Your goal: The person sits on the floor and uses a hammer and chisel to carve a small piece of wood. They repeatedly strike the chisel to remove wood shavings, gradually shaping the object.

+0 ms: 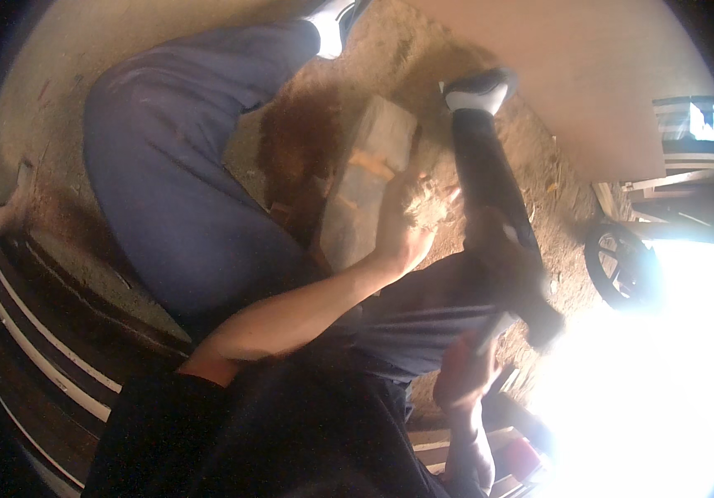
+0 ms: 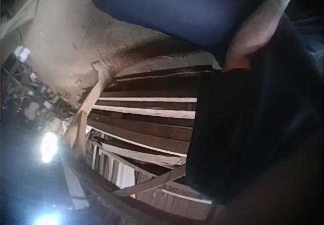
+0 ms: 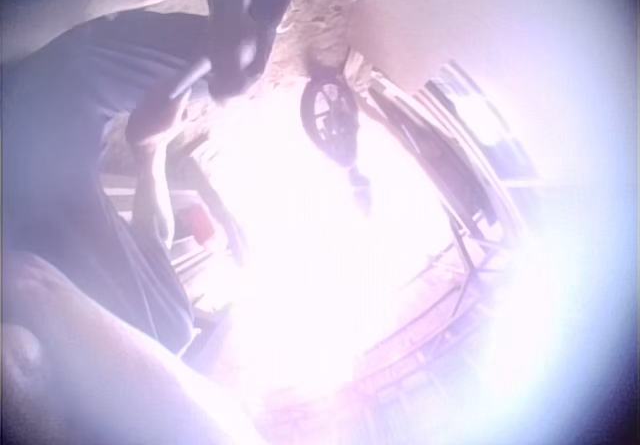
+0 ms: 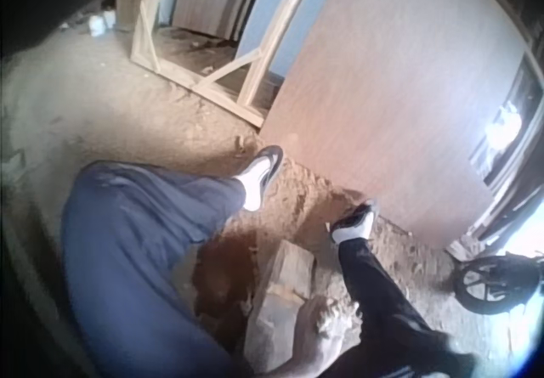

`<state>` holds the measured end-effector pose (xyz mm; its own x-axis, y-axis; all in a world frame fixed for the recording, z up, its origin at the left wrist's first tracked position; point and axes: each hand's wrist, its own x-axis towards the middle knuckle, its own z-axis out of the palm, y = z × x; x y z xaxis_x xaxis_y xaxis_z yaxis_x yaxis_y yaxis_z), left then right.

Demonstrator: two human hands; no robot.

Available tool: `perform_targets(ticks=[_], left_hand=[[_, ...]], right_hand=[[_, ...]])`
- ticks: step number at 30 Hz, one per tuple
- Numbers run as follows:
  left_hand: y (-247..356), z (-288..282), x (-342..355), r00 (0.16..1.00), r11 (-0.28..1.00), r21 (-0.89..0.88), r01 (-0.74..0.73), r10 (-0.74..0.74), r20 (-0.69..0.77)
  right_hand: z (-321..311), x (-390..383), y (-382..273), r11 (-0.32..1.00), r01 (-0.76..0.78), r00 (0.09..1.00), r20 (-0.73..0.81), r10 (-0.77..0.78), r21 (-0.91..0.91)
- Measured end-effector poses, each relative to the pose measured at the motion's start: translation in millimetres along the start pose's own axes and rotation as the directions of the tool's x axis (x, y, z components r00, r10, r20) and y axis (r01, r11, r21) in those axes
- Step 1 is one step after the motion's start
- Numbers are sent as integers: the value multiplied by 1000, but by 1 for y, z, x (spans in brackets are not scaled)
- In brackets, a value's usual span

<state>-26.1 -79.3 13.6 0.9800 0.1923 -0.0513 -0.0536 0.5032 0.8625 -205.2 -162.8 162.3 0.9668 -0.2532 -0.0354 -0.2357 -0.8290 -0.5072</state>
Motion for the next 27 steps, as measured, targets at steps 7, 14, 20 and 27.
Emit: perform_targets(ticks=[7,14,20,27], left_hand=[[15,-3,4,997,988,130,-80,81,-2],[-2,-3,13,979,857,-474,202,-186,81],[-4,3,3,994,996,-31,-89,86,-65],[17,-7,12,975,957,196,-216,223,-13]], right_hand=[[-6,12,-22,989,-104,993,-38,108,108],[10,28,-39,965,-201,961,157,228,-169],[12,4,-19,996,-89,996,-33,89,2],[10,18,-36,972,-234,971,55,233,27]])
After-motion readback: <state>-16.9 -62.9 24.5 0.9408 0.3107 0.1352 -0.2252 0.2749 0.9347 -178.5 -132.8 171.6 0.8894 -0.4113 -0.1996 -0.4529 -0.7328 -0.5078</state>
